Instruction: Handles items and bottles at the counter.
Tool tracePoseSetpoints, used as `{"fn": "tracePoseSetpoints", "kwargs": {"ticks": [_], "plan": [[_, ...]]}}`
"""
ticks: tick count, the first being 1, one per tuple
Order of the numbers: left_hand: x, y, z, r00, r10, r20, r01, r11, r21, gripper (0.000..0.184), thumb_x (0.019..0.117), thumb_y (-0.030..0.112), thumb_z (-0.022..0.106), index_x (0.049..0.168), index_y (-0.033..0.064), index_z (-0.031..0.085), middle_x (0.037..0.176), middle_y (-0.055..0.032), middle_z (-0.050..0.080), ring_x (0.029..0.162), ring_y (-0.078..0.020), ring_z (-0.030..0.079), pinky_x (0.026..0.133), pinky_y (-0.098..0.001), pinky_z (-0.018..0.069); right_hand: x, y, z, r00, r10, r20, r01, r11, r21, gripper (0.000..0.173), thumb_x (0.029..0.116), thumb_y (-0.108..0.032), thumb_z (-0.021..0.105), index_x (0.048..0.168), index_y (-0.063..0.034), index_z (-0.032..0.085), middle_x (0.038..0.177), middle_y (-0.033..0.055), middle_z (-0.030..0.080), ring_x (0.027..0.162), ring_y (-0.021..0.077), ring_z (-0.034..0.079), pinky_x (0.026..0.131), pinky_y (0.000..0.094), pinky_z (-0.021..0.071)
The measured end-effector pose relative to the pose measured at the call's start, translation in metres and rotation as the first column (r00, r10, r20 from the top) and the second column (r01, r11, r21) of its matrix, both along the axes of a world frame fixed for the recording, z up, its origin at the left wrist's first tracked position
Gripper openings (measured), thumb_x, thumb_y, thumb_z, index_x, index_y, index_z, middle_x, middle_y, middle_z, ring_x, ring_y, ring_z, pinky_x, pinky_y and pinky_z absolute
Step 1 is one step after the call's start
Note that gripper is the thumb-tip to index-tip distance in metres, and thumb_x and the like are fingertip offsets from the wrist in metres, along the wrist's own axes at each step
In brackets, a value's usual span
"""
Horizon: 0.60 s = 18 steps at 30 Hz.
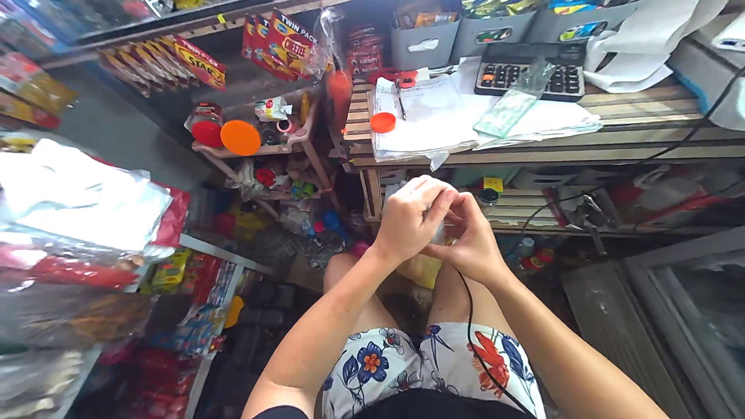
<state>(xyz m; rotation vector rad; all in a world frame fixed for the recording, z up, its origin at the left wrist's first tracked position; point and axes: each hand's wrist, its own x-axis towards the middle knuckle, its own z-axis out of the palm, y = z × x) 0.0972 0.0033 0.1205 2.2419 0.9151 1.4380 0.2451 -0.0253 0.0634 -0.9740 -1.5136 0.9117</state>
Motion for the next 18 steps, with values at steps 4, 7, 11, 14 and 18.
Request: {"fn": "tracePoseSetpoints", "kwargs": {"ticks": [4, 7, 11, 14, 18], "plan": [[0.008, -0.009, -0.015, 0.981, 0.176, -0.080, -0.176, 0.984, 0.010, 0.019, 0.1015, 0.010, 0.058, 0.097, 0.0009, 0.074, 0.091, -0.0086, 0.070, 0.086, -0.0154, 0.068, 0.078, -0.0306, 0.0583, -0.002, -0.004, -0.009, 0.985, -0.131, 0.114, 0.117, 0.986, 0.121, 0.070, 0.0656, -0.024, 0.089, 0.124, -0.0075, 0.054, 0.114, 0.0019, 0.068, 0.103, 0.0085, 0.069, 0.086, 0.0294, 0.0618], [-0.003, -0.004, -0.011, 0.999, -0.027, -0.023, 0.026, 0.999, -0.018, 0.016, 0.0977, 0.006, 0.060, 0.093, -0.0020, 0.073, 0.089, -0.0094, 0.070, 0.082, -0.0138, 0.067, 0.074, -0.0286, 0.0582, 0.011, -0.003, -0.008, 0.983, 0.136, -0.124, -0.145, 0.987, -0.068, 0.074, 0.0640, -0.020, 0.094, 0.124, -0.0126, 0.051, 0.112, 0.0032, 0.069, 0.101, 0.0152, 0.071, 0.082, 0.0334, 0.0644], [-0.003, -0.006, -0.010, 0.994, -0.106, 0.001, 0.106, 0.994, -0.033, 0.016, 0.0965, 0.008, 0.062, 0.085, -0.0010, 0.069, 0.092, -0.0094, 0.066, 0.086, -0.0142, 0.065, 0.076, -0.0292, 0.0583, 0.014, 0.001, -0.007, 0.895, 0.293, -0.336, -0.374, 0.903, -0.211, 0.078, 0.0609, -0.012, 0.095, 0.127, -0.0117, 0.054, 0.112, 0.0055, 0.071, 0.102, 0.0193, 0.072, 0.087, 0.0363, 0.0641], [-0.002, -0.007, -0.009, 0.938, -0.348, -0.004, 0.347, 0.935, -0.070, 0.024, 0.0975, 0.013, 0.065, 0.079, -0.0023, 0.070, 0.079, -0.0070, 0.065, 0.074, -0.0101, 0.061, 0.067, -0.0261, 0.0533, 0.013, -0.004, -0.011, 0.820, 0.416, -0.393, -0.516, 0.834, -0.196, 0.066, 0.0644, -0.018, 0.094, 0.123, -0.0146, 0.064, 0.108, -0.0021, 0.074, 0.101, 0.0111, 0.071, 0.090, 0.0318, 0.0606], [-0.008, -0.007, -0.001, 0.736, -0.585, 0.339, 0.672, 0.692, -0.265, 0.015, 0.0975, 0.004, 0.062, 0.091, -0.0087, 0.066, 0.086, -0.0109, 0.072, 0.083, -0.0107, 0.070, 0.078, -0.0284, 0.0589, 0.020, -0.012, -0.034, 0.362, 0.678, -0.640, -0.869, 0.494, 0.033, 0.052, 0.0869, -0.030, 0.080, 0.135, -0.0262, 0.062, 0.125, -0.0072, 0.071, 0.115, 0.0076, 0.067, 0.100, 0.0295, 0.0558]]}}
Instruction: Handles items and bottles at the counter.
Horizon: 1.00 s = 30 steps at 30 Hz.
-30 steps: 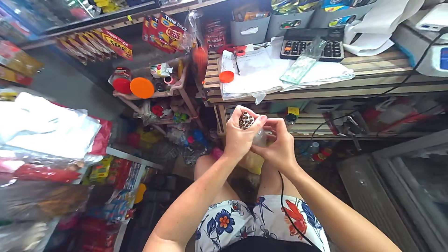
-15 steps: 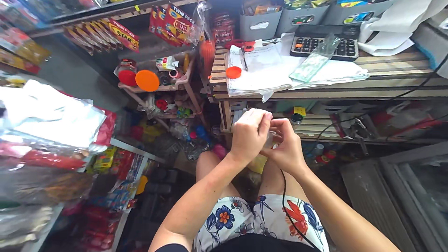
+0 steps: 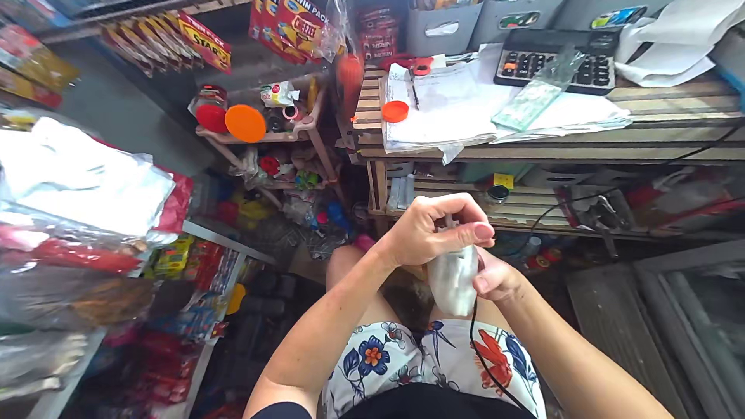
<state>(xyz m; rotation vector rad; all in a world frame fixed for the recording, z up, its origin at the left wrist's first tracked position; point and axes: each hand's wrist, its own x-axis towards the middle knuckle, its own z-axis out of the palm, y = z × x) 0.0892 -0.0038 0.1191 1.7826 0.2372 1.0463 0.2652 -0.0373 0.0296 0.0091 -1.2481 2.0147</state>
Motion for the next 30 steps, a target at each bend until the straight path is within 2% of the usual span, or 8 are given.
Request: {"fn": "tracePoseSetpoints", "kwargs": {"ticks": [4, 7, 9, 14, 17, 20, 24, 30], "plan": [[0.005, -0.008, -0.001, 0.959, 0.243, -0.144, -0.220, 0.962, 0.159, 0.021, 0.0999, 0.008, 0.061, 0.086, -0.0059, 0.069, 0.091, -0.0100, 0.067, 0.085, -0.0112, 0.065, 0.076, -0.0262, 0.0565, -0.007, -0.005, 0.011, 0.964, -0.234, 0.128, 0.237, 0.972, -0.007, 0.048, 0.0840, -0.026, 0.081, 0.128, -0.0237, 0.064, 0.115, -0.0068, 0.073, 0.107, 0.0079, 0.069, 0.095, 0.0313, 0.0581], [0.013, -0.016, -0.010, 0.812, 0.554, -0.186, -0.477, 0.812, 0.335, 0.021, 0.1029, 0.009, 0.057, 0.091, -0.0019, 0.071, 0.090, -0.0078, 0.066, 0.083, -0.0119, 0.064, 0.075, -0.0268, 0.0567, -0.024, -0.003, 0.027, 0.566, -0.722, 0.398, 0.627, 0.690, 0.361, 0.065, 0.0666, -0.024, 0.090, 0.122, -0.0102, 0.061, 0.107, -0.0046, 0.071, 0.100, 0.0037, 0.068, 0.090, 0.0252, 0.0586], [0.019, -0.021, -0.016, 0.761, 0.626, -0.172, -0.534, 0.754, 0.381, 0.022, 0.1045, 0.009, 0.053, 0.099, -0.0006, 0.072, 0.097, -0.0081, 0.069, 0.093, -0.0148, 0.067, 0.084, -0.0308, 0.0580, -0.029, -0.004, 0.027, 0.349, -0.848, 0.398, 0.646, 0.526, 0.553, 0.064, 0.0696, -0.029, 0.086, 0.122, -0.0046, 0.061, 0.109, -0.0022, 0.068, 0.104, 0.0021, 0.065, 0.094, 0.0248, 0.0556], [-0.002, -0.014, -0.002, 0.974, 0.193, -0.121, -0.191, 0.981, 0.030, 0.043, 0.1046, 0.025, 0.038, 0.128, -0.0018, 0.061, 0.131, -0.0135, 0.064, 0.124, -0.0218, 0.059, 0.108, -0.0421, 0.0474, -0.011, 0.000, 0.011, 0.864, -0.440, 0.247, 0.403, 0.896, 0.187, 0.066, 0.0708, -0.030, 0.093, 0.126, -0.0135, 0.063, 0.112, -0.0033, 0.073, 0.104, 0.0093, 0.069, 0.094, 0.0317, 0.0591], [-0.039, 0.011, -0.007, 0.936, 0.349, -0.041, -0.351, 0.929, -0.118, 0.048, 0.1092, 0.043, 0.038, 0.124, 0.0042, 0.062, 0.126, -0.0067, 0.066, 0.118, -0.0165, 0.062, 0.102, -0.0389, 0.0521, -0.011, 0.007, 0.009, 0.658, -0.704, 0.266, 0.695, 0.704, 0.145, 0.075, 0.0667, -0.027, 0.096, 0.128, -0.0088, 0.056, 0.112, 0.0062, 0.069, 0.102, 0.0190, 0.069, 0.090, 0.0368, 0.0607], [-0.099, 0.056, -0.045, 0.639, 0.658, -0.398, -0.758, 0.626, -0.182, 0.025, 0.1056, 0.018, 0.054, 0.121, 0.0016, 0.063, 0.113, -0.0112, 0.070, 0.102, -0.0193, 0.068, 0.092, -0.0405, 0.0566, 0.000, 0.019, 0.003, 0.606, -0.756, 0.247, 0.722, 0.653, 0.227, 0.074, 0.0667, -0.027, 0.096, 0.126, -0.0095, 0.055, 0.114, 0.0072, 0.069, 0.106, 0.0213, 0.069, 0.092, 0.0373, 0.0601], [-0.191, 0.137, -0.121, 0.162, 0.629, -0.760, -0.950, 0.309, 0.053, 0.033, 0.1032, 0.008, 0.054, 0.135, -0.0010, 0.057, 0.125, -0.0217, 0.067, 0.116, -0.0345, 0.066, 0.101, -0.0537, 0.0520, 0.018, 0.028, -0.008, 0.484, -0.837, 0.256, 0.819, 0.536, 0.206, 0.077, 0.0641, -0.020, 0.097, 0.129, -0.0126, 0.056, 0.116, 0.0056, 0.070, 0.108, 0.0219, 0.069, 0.095, 0.0372, 0.0601], [-0.268, 0.247, -0.166, -0.138, 0.623, -0.770, -0.857, 0.314, 0.408, 0.065, 0.0858, 0.000, 0.074, 0.146, -0.0016, 0.049, 0.150, -0.0308, 0.045, 0.138, -0.0573, 0.039, 0.105, -0.0738, 0.0374, 0.029, 0.018, -0.022, 0.481, -0.723, 0.496, 0.678, 0.665, 0.312, 0.072, 0.0686, -0.018, 0.095, 0.130, -0.0260, 0.058, 0.119, -0.0077, 0.071, 0.113, 0.0136, 0.068, 0.101, 0.0368, 0.0569]]}}
